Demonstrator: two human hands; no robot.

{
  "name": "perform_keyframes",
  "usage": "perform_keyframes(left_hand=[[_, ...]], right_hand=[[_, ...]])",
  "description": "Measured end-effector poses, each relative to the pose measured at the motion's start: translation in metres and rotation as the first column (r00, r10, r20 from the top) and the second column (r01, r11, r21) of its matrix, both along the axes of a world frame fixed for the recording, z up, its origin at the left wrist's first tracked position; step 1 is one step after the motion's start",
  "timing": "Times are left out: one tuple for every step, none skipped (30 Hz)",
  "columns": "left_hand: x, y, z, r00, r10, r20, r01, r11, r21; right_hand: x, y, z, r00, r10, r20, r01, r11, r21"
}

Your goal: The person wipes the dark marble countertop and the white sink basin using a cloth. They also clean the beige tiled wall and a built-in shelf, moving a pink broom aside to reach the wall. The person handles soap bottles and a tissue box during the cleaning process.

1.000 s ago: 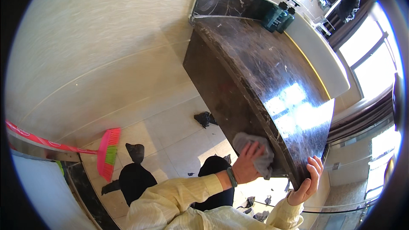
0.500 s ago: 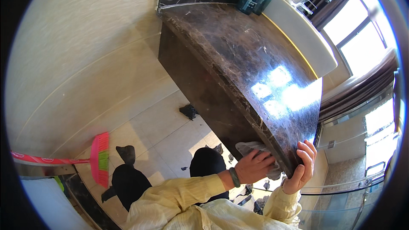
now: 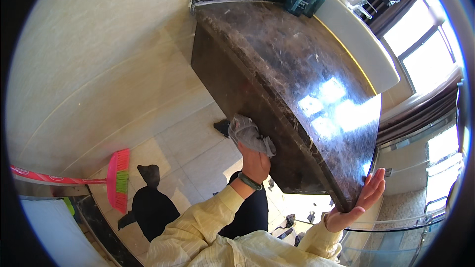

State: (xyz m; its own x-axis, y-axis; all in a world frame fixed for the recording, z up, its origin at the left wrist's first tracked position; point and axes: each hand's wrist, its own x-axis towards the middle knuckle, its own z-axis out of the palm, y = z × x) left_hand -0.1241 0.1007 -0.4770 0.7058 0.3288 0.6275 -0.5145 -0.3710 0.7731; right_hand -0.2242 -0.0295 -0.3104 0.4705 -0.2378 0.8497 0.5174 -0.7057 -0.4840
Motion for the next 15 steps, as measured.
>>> perform_keyframes(left_hand=[[-0.001,0.000,-0.004,1.000,0.006,0.007,-0.006,1.000,0.015],[-0.002,0.000,-0.008,1.000,0.009,0.008,-0.009,1.000,0.029],[-0.002,-0.001,-0.012,1.000,0.012,0.010,-0.013,0.999,0.043],[-0.001,-0.001,-0.007,1.000,-0.002,-0.001,0.002,0.999,-0.045],[-0.002,0.000,-0.002,1.000,-0.021,-0.008,0.020,0.998,-0.059],[-0.004,-0.002,0.001,0.999,-0.050,-0.012,0.049,0.997,-0.067],[-0.005,-0.001,0.004,0.998,-0.063,-0.012,0.062,0.995,-0.073],[-0.007,-0.003,0.004,0.997,-0.072,-0.001,0.071,0.991,-0.113],[-0.012,-0.007,0.006,0.988,-0.153,-0.026,0.153,0.988,0.009],[-0.022,-0.011,0.010,0.970,-0.234,-0.064,0.240,0.963,0.119],[-0.032,-0.013,0.011,0.948,-0.299,-0.110,0.317,0.920,0.232],[-0.046,-0.024,0.012,0.946,-0.319,-0.060,0.324,0.921,0.217],[-0.062,-0.032,0.013,0.943,-0.334,-0.008,0.329,0.923,0.200],[-0.071,-0.035,0.007,0.909,-0.415,0.038,0.383,0.870,0.311],[-0.078,-0.040,-0.002,0.865,-0.496,0.075,0.424,0.802,0.421]], right_hand=[[-0.001,0.004,-0.005,1.000,0.001,0.025,-0.003,0.994,0.111],[-0.004,0.001,-0.018,0.999,-0.036,-0.037,0.044,0.975,0.216],[-0.007,-0.005,-0.031,0.998,0.043,-0.035,-0.031,0.958,0.284],[-0.019,-0.024,-0.054,0.984,0.162,-0.074,-0.126,0.926,0.355],[-0.033,-0.043,-0.076,0.954,0.280,-0.104,-0.210,0.878,0.429],[-0.045,-0.050,-0.100,0.945,0.277,-0.177,-0.194,0.905,0.379],[-0.047,-0.037,-0.111,0.927,0.285,-0.245,-0.196,0.923,0.330],[-0.052,-0.027,-0.119,0.899,0.276,-0.341,-0.176,0.939,0.296],[-0.051,-0.011,-0.120,0.863,0.269,-0.428,-0.162,0.949,0.269],[-0.046,0.007,-0.107,0.858,0.272,-0.435,-0.161,0.948,0.273],[-0.043,0.012,-0.108,0.869,0.272,-0.414,-0.112,0.922,0.370],[-0.039,0.019,-0.108,0.877,0.304,-0.371,-0.118,0.887,0.447],[-0.036,0.027,-0.105,0.884,0.334,-0.326,-0.128,0.846,0.518],[-0.036,0.029,-0.106,0.887,0.343,-0.308,-0.134,0.832,0.538],[-0.036,0.031,-0.106,0.890,0.351,-0.290,-0.141,0.818,0.558]])
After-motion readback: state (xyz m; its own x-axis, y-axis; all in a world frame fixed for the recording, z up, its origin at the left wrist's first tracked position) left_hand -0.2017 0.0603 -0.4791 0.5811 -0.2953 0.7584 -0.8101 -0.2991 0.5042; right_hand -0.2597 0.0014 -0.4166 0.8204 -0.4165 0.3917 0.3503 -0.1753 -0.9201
